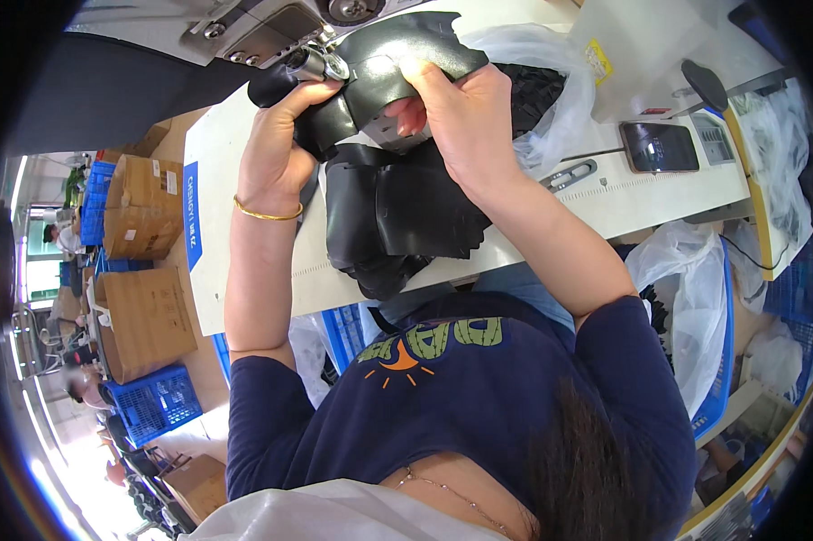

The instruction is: Stitching black shoe upper components together using an industrial sewing machine.

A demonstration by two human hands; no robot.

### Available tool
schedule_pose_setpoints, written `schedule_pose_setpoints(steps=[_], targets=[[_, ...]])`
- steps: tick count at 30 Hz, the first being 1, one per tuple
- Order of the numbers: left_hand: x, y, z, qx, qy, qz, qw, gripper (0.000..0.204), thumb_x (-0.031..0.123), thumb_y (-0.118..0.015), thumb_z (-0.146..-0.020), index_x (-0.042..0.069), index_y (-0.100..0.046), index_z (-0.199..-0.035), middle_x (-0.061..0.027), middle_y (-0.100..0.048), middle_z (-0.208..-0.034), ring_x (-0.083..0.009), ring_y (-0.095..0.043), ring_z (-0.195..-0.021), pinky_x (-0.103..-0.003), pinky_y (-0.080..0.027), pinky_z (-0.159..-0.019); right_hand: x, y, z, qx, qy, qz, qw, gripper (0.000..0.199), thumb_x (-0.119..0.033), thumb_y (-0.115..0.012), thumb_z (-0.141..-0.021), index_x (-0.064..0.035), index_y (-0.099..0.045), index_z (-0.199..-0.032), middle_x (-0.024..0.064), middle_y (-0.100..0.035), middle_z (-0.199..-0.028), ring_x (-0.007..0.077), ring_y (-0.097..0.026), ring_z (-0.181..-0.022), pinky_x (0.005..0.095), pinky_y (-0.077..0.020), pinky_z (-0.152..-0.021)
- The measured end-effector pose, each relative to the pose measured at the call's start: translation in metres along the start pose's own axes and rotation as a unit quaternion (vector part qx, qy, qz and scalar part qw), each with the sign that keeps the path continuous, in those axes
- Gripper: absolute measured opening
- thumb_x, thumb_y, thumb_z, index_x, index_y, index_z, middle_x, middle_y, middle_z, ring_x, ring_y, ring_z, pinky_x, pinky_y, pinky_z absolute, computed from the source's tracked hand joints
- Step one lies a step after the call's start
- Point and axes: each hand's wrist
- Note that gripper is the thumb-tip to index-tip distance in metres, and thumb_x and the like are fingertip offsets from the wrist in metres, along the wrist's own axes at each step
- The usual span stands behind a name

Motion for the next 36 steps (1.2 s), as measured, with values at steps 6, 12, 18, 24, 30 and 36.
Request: schedule_pose_setpoints(steps=[6,12,18,24,30,36], targets=[[-0.0037,0.0023,-0.0004,0.002,-0.006,0.004,1.000,0.010,-0.005,-0.067,-0.074,-0.001,-0.067,-0.084,-0.0061,-0.066,-0.084,-0.0156,-0.063,-0.077,-0.028,-0.051,-0.072,-0.0011,-0.0004,0.0014,-0.006,0.008,0.009,1.000,0.015,-0.011,-0.060,-0.087,0.0032,-0.063,-0.089,0.0098,-0.065,-0.073,0.0155,-0.061,-0.057,0.0257,-0.0461,-0.049],[-0.0015,-0.0002,0.0024,0.002,-0.004,0.003,1.000,0.009,-0.005,-0.066,-0.075,-0.002,-0.067,-0.083,-0.0065,-0.066,-0.083,-0.0155,-0.063,-0.077,-0.028,-0.051,-0.071,0.0000,0.0003,0.0001,-0.009,0.012,0.019,1.000,0.015,-0.011,-0.060,-0.087,0.0028,-0.062,-0.092,0.0093,-0.064,-0.071,0.0154,-0.061,-0.056,0.0254,-0.0463,-0.049],[-0.0012,0.0013,0.0027,-0.006,-0.002,0.003,1.000,0.009,-0.005,-0.066,-0.075,-0.002,-0.068,-0.084,-0.0064,-0.066,-0.083,-0.0152,-0.063,-0.077,-0.028,-0.051,-0.072,-0.0009,-0.0012,-0.0005,-0.004,0.013,0.024,1.000,0.015,-0.011,-0.060,-0.087,0.0025,-0.062,-0.093,0.0092,-0.064,-0.074,0.0155,-0.061,-0.057,0.0253,-0.0465,-0.049],[-0.0029,0.0022,0.0017,-0.001,-0.009,0.003,1.000,0.008,-0.004,-0.066,-0.075,-0.002,-0.068,-0.083,-0.0061,-0.066,-0.084,-0.0149,-0.063,-0.077,-0.028,-0.051,-0.072,-0.0018,-0.0022,-0.0001,-0.002,0.013,0.023,1.000,0.015,-0.011,-0.061,-0.087,0.0025,-0.062,-0.093,0.0092,-0.064,-0.074,0.0155,-0.062,-0.057,0.0256,-0.0468,-0.049],[-0.0040,0.0025,0.0008,-0.006,-0.022,-0.004,1.000,0.008,-0.004,-0.066,-0.075,-0.002,-0.068,-0.083,-0.0065,-0.066,-0.084,-0.0154,-0.063,-0.078,-0.028,-0.051,-0.072,-0.0022,-0.0024,-0.0004,-0.002,0.014,0.027,1.000,0.015,-0.011,-0.061,-0.087,0.0026,-0.063,-0.092,0.0098,-0.065,-0.074,0.0158,-0.062,-0.057,0.0260,-0.0465,-0.049],[-0.0030,0.0034,-0.0011,0.003,-0.018,-0.003,1.000,0.010,-0.005,-0.065,-0.076,-0.004,-0.068,-0.085,-0.0079,-0.066,-0.086,-0.0164,-0.063,-0.080,-0.028,-0.051,-0.074,-0.0022,0.0016,-0.0029,0.005,0.008,0.046,0.999,0.017,-0.014,-0.062,-0.087,0.0029,-0.064,-0.088,0.0105,-0.064,-0.068,0.0149,-0.060,-0.055,0.0253,-0.0455,-0.049]])
Point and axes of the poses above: each hand's wrist, its own z-axis away from the middle knuckle, its own y-axis out of the back of the hand, x = y × z
